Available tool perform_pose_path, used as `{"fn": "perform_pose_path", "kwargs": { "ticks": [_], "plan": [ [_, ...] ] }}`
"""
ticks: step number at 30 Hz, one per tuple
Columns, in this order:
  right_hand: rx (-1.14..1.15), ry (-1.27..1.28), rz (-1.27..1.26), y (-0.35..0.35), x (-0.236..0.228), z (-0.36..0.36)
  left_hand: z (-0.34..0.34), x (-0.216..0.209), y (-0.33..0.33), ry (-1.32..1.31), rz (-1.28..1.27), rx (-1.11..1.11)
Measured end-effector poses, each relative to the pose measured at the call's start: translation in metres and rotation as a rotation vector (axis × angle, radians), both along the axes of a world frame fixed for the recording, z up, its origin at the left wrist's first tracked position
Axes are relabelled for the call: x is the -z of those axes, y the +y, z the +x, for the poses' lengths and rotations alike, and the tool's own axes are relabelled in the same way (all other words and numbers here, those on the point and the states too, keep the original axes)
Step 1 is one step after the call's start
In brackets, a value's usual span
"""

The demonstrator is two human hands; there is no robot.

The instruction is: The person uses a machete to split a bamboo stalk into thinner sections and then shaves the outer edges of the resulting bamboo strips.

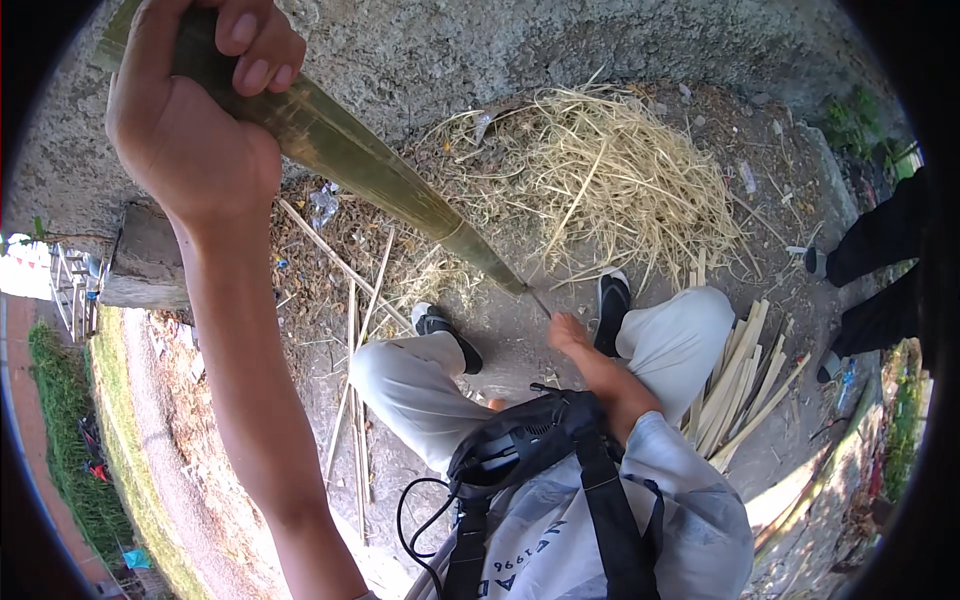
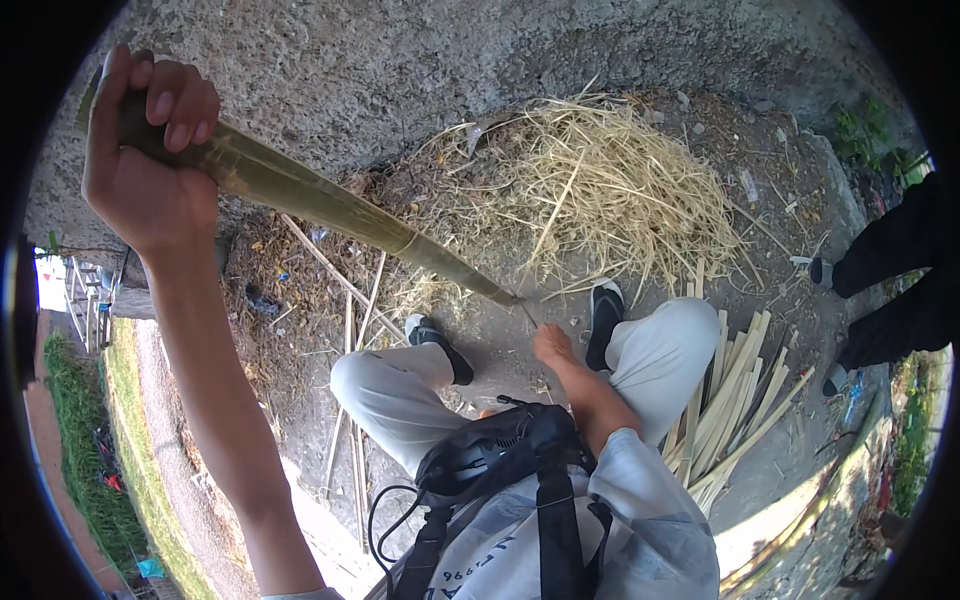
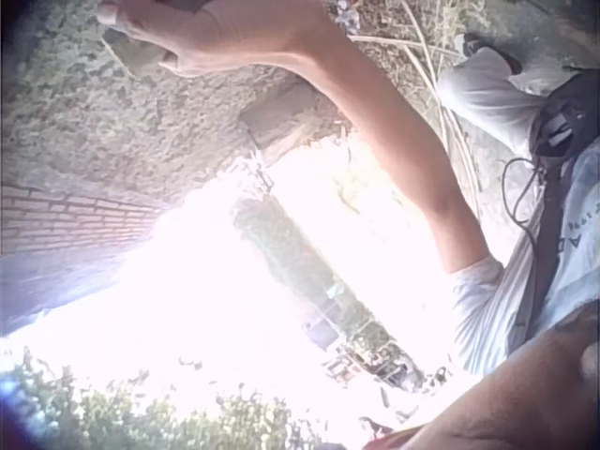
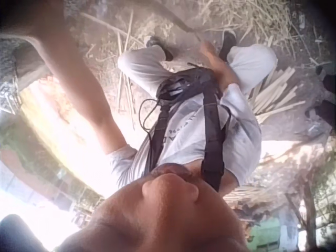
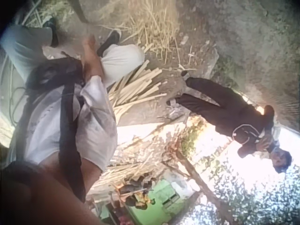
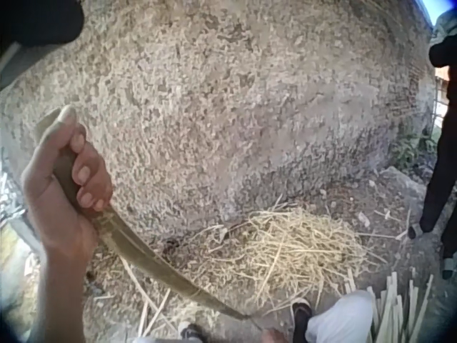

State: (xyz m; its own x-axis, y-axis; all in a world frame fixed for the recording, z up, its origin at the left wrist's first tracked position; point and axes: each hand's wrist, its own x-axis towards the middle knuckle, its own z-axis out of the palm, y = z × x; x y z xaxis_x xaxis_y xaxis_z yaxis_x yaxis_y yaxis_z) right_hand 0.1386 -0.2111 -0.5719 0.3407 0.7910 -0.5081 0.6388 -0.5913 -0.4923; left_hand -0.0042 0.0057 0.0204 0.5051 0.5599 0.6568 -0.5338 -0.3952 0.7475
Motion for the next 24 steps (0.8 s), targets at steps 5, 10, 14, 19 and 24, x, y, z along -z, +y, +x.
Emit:
{"fn": "perform_pose_path", "kwargs": {
  "ticks": [5, 10, 14, 19, 24],
  "plan": [
    [0.116, -0.017, 0.078, 0.008, -0.026, -0.024, -0.008, 0.003, 0.013, -0.024, -0.044, 0.044],
    [0.118, 0.018, 0.129, 0.010, -0.029, -0.026, -0.018, 0.000, 0.018, -0.004, 0.000, 0.020],
    [0.017, -0.040, -0.160, 0.008, 0.004, 0.009, -0.015, -0.004, 0.007, 0.004, 0.002, 0.059],
    [0.008, -0.018, -0.070, -0.001, 0.016, -0.003, -0.011, 0.000, -0.007, -0.008, 0.025, 0.014],
    [0.133, -0.020, 0.098, -0.001, -0.001, -0.032, -0.017, -0.001, -0.001, -0.012, 0.006, 0.054]
  ]
}}
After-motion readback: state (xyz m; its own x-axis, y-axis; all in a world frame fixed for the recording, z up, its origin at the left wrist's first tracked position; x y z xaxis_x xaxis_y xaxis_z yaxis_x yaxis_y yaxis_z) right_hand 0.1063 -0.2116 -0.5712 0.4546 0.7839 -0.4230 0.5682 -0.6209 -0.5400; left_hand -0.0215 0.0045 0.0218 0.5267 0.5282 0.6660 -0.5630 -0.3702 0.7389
